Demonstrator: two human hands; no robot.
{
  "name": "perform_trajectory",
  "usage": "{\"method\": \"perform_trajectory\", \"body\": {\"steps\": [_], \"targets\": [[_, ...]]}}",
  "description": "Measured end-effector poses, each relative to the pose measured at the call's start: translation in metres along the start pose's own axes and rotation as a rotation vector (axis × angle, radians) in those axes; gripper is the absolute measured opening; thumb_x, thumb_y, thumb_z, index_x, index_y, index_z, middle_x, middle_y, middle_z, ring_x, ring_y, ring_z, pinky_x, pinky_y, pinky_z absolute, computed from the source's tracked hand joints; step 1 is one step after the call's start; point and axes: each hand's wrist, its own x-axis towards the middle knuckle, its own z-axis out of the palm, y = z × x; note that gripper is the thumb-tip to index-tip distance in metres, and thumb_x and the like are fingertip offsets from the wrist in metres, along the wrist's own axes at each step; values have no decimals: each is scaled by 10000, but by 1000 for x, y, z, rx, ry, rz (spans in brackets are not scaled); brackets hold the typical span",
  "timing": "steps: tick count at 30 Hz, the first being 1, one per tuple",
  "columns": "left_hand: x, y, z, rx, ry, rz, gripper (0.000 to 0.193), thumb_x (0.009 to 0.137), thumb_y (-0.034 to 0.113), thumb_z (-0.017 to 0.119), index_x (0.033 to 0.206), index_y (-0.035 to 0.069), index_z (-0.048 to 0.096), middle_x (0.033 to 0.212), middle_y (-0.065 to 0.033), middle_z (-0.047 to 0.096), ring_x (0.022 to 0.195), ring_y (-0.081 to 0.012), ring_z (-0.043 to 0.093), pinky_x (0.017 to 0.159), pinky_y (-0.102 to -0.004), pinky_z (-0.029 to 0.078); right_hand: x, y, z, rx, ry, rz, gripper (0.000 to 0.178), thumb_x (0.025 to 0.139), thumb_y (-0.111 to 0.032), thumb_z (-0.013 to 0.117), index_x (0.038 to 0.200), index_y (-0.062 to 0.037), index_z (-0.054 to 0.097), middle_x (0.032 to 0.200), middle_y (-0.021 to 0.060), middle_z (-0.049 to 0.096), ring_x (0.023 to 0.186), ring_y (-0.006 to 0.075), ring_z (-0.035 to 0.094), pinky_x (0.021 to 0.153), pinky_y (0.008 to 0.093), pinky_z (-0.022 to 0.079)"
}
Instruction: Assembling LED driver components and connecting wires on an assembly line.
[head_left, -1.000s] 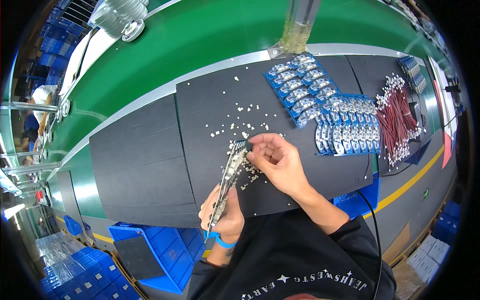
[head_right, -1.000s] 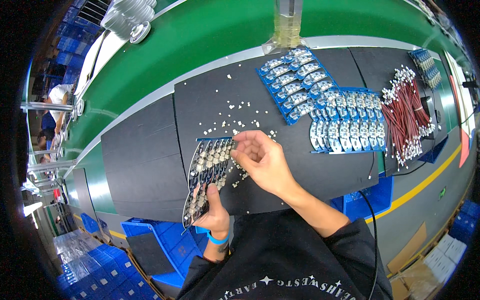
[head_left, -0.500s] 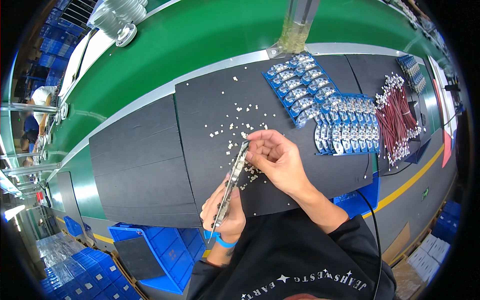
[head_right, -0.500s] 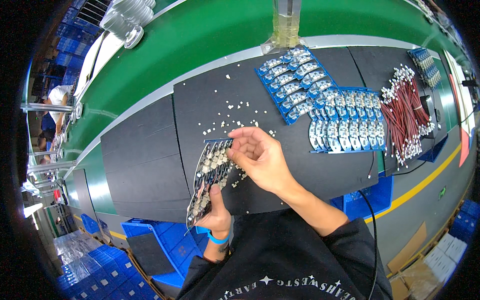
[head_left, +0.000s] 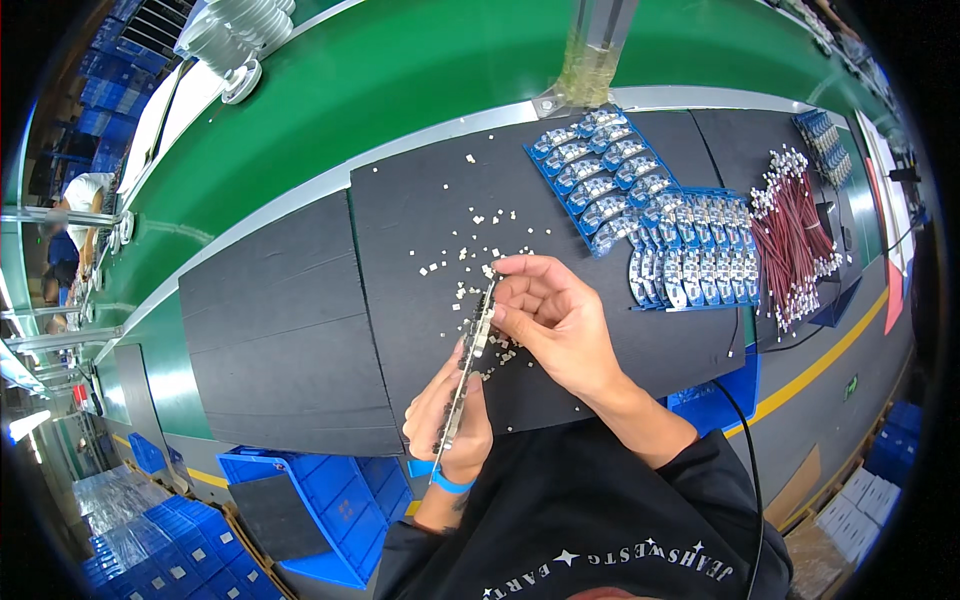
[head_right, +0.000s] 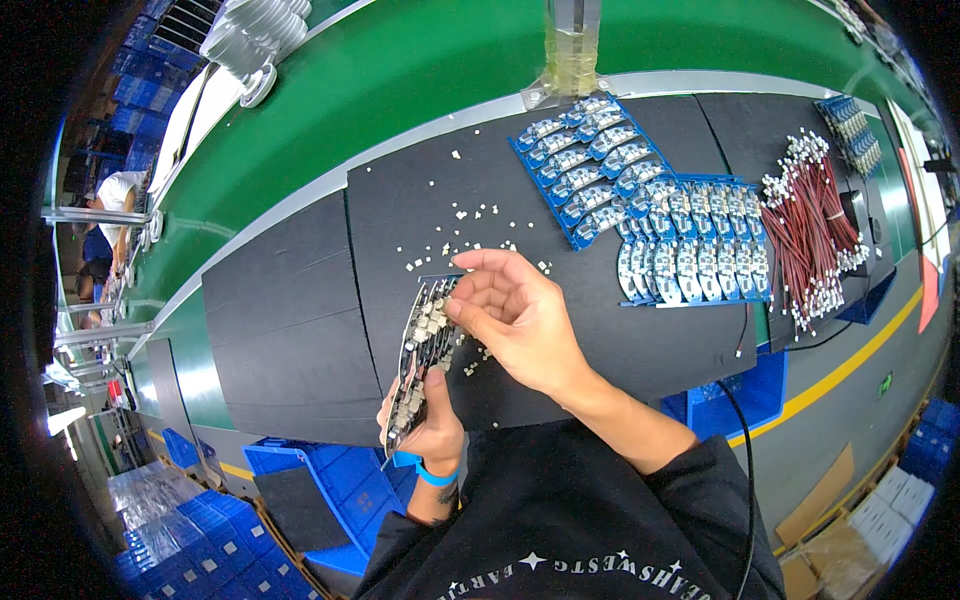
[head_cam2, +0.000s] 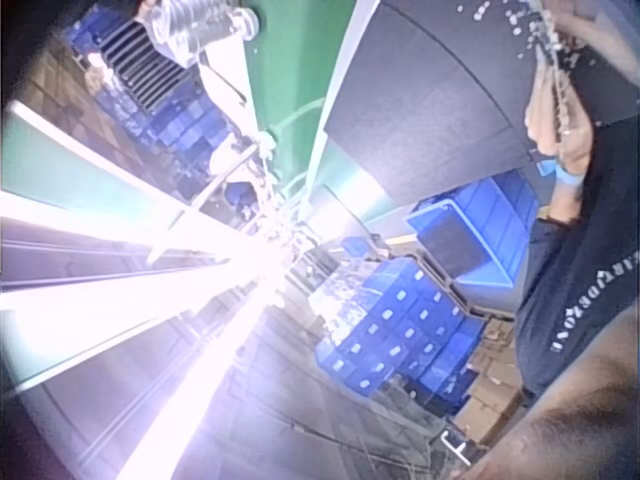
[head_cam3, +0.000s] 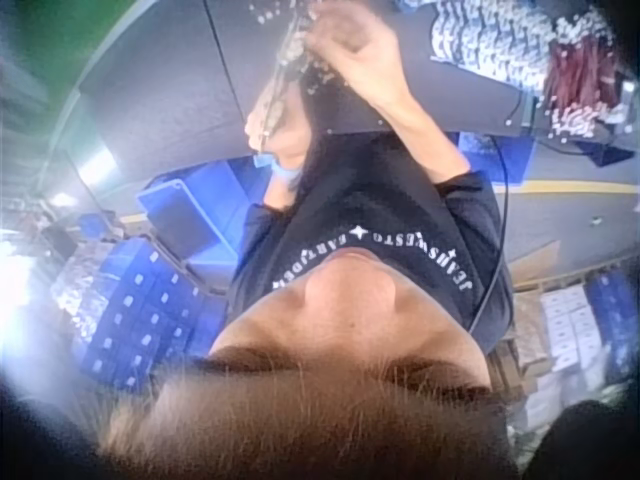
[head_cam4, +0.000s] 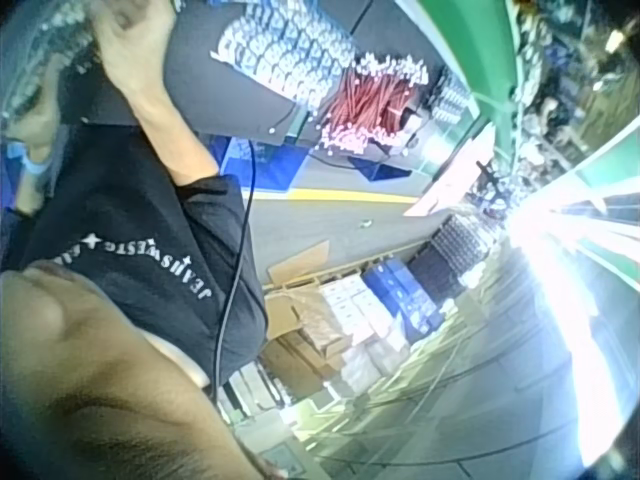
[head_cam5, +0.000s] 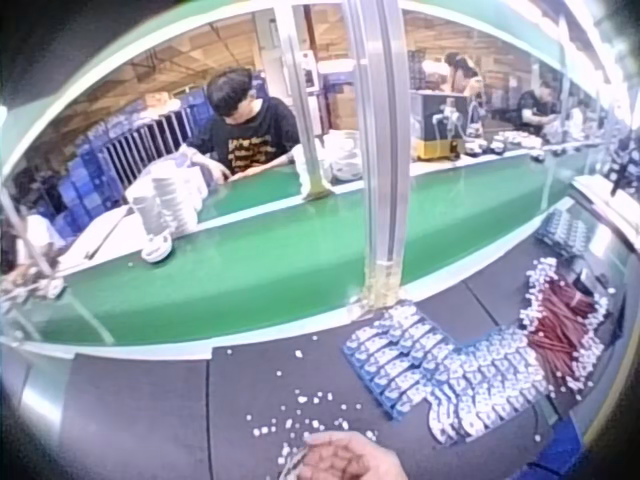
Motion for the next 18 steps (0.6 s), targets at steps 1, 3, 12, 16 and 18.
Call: {"method": "perform_trajectory", "body": {"steps": [1, 3, 12, 16, 18], "targets": [[-1, -1, 1, -18, 31, -9, 194, 781, 17, 729, 892, -66, 593, 849, -156, 670, 730, -183, 649, 672, -286, 504, 1, 0, 1, 4, 7, 3, 373, 830, 63, 642, 1172, 21, 500, 885, 40, 602, 829, 77, 596, 719, 198, 486], [-3, -2, 4, -40, 85, -25, 183, 784, 17, 724, 889, -70, 604, 838, -150, 673, 718, -181, 649, 669, -284, 503, 2, -1, -2, -44, -25, 0, 378, 830, 64, 641, 1178, 18, 499, 888, 41, 603, 827, 78, 595, 723, 197, 485], [6, 2, 6, -27, 58, 39, 130, 783, -7, 688, 881, -89, 660, 786, -173, 691, 635, -216, 666, 606, -297, 507, -5, -14, 5, 52, -65, -5, 355, 851, 63, 617, 1184, 24, 498, 887, 46, 601, 806, 83, 595, 691, 205, 485], [8, 2, 6, -27, 73, 64, 137, 784, -8, 686, 889, -91, 658, 807, -176, 694, 655, -222, 673, 623, -297, 510, -3, -8, 2, 53, -49, -84, 354, 856, 63, 611, 1189, 28, 496, 885, 47, 599, 800, 87, 598, 685, 204, 484], [9, 2, 6, -39, 70, 68, 136, 786, -8, 685, 889, -91, 658, 811, -175, 695, 659, -223, 674, 627, -298, 511, -2, -12, 5, 62, -36, -49, 354, 855, 65, 610, 1188, 31, 495, 889, 45, 597, 804, 86, 597, 689, 203, 484]]}}
